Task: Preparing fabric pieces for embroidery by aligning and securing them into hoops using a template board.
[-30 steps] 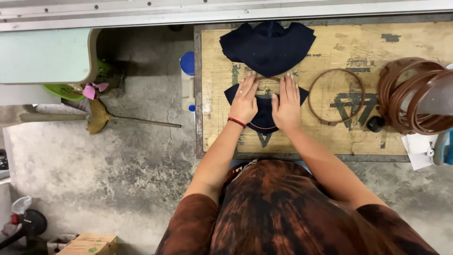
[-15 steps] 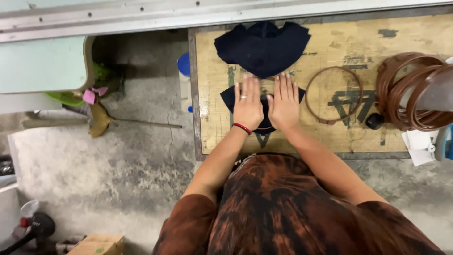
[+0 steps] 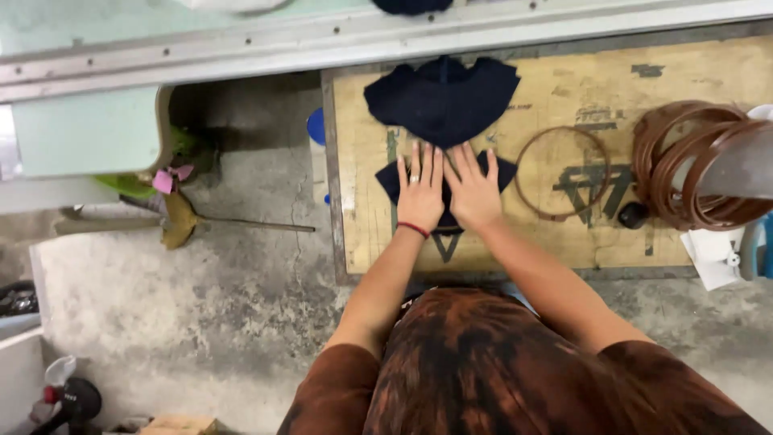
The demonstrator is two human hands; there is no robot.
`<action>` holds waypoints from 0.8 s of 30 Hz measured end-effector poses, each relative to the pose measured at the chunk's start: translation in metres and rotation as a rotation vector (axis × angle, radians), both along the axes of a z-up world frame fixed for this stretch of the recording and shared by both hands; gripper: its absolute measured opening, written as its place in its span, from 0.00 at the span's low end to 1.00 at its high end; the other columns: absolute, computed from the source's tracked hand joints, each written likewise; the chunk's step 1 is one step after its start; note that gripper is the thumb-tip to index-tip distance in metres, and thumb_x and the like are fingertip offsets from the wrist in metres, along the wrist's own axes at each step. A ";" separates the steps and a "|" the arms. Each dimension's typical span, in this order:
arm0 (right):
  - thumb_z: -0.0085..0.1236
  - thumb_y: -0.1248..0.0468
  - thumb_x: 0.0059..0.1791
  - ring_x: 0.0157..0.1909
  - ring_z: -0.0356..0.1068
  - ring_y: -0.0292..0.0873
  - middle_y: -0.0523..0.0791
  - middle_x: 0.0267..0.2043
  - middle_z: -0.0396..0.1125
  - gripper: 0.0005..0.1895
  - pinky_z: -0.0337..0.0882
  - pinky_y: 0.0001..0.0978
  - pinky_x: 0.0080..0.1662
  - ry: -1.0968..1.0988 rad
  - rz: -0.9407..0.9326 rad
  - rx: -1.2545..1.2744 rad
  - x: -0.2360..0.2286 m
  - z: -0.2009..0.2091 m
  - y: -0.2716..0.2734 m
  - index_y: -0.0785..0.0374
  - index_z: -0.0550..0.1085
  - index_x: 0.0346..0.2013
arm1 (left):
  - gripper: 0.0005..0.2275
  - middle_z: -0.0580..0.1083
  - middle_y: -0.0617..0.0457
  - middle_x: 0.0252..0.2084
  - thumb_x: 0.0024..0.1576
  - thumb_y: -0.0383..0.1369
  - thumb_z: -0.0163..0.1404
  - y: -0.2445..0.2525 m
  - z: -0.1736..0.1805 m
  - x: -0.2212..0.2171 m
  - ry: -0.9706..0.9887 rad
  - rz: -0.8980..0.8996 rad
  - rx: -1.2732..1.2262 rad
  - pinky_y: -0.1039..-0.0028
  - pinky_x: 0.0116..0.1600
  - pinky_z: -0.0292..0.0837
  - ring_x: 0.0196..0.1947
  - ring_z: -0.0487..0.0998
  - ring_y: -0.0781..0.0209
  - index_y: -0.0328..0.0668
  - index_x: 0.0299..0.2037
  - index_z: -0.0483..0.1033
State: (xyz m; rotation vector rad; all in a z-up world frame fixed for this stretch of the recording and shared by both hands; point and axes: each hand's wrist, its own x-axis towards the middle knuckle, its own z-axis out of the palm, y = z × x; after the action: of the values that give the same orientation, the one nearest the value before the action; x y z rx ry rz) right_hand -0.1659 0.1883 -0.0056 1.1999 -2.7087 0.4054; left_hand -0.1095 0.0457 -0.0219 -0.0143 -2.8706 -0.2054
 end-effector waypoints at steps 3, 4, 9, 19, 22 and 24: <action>0.36 0.68 0.59 0.85 0.44 0.52 0.52 0.85 0.47 0.33 0.39 0.63 0.78 0.013 -0.046 -0.070 0.003 0.002 0.003 0.58 0.56 0.82 | 0.38 0.48 0.35 0.84 0.55 0.18 0.42 -0.004 -0.002 0.007 0.163 0.006 0.242 0.43 0.85 0.38 0.84 0.45 0.33 0.32 0.81 0.49; 0.36 0.68 0.59 0.85 0.44 0.52 0.52 0.85 0.47 0.33 0.39 0.63 0.78 0.032 -0.043 -0.075 0.009 0.007 0.012 0.58 0.56 0.82 | 0.38 0.48 0.35 0.84 0.55 0.18 0.42 -0.005 -0.005 0.018 0.182 0.006 0.237 0.43 0.85 0.38 0.84 0.45 0.33 0.32 0.81 0.49; 0.44 0.70 0.55 0.82 0.52 0.62 0.59 0.80 0.55 0.30 0.57 0.57 0.76 0.044 0.254 -0.231 0.061 -0.019 0.068 0.65 0.67 0.74 | 0.27 0.70 0.41 0.73 0.57 0.17 0.42 -0.009 0.012 0.106 0.185 -0.246 0.525 0.47 0.83 0.50 0.76 0.67 0.42 0.34 0.69 0.73; 0.53 0.49 0.57 0.56 0.64 0.48 0.40 0.50 0.63 0.12 0.65 0.51 0.59 0.039 0.019 -0.065 0.092 -0.033 0.051 0.50 0.75 0.45 | 0.11 0.73 0.56 0.47 0.63 0.43 0.57 -0.015 -0.035 0.092 0.302 -0.387 0.214 0.60 0.57 0.75 0.47 0.78 0.53 0.48 0.47 0.83; 0.47 0.51 0.57 0.51 0.63 0.41 0.35 0.44 0.63 0.07 0.61 0.46 0.59 0.142 0.089 -0.038 0.084 -0.052 0.050 0.45 0.71 0.40 | 0.09 0.67 0.56 0.37 0.66 0.35 0.47 -0.011 -0.037 0.082 0.313 -0.441 0.137 0.63 0.42 0.72 0.36 0.71 0.53 0.48 0.33 0.76; 0.47 0.53 0.54 0.44 0.63 0.40 0.32 0.36 0.61 0.06 0.64 0.41 0.51 0.090 0.072 -0.077 0.082 -0.054 0.048 0.45 0.69 0.35 | 0.09 0.64 0.54 0.34 0.66 0.35 0.46 -0.010 -0.044 0.080 0.337 -0.391 0.113 0.65 0.42 0.71 0.36 0.69 0.52 0.48 0.32 0.70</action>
State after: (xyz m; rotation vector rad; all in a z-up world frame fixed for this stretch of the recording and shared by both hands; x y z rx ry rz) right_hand -0.0837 0.2361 -0.0598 1.2655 -2.5561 0.4495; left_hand -0.0293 0.0361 -0.0660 -0.5371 -2.4900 -0.3977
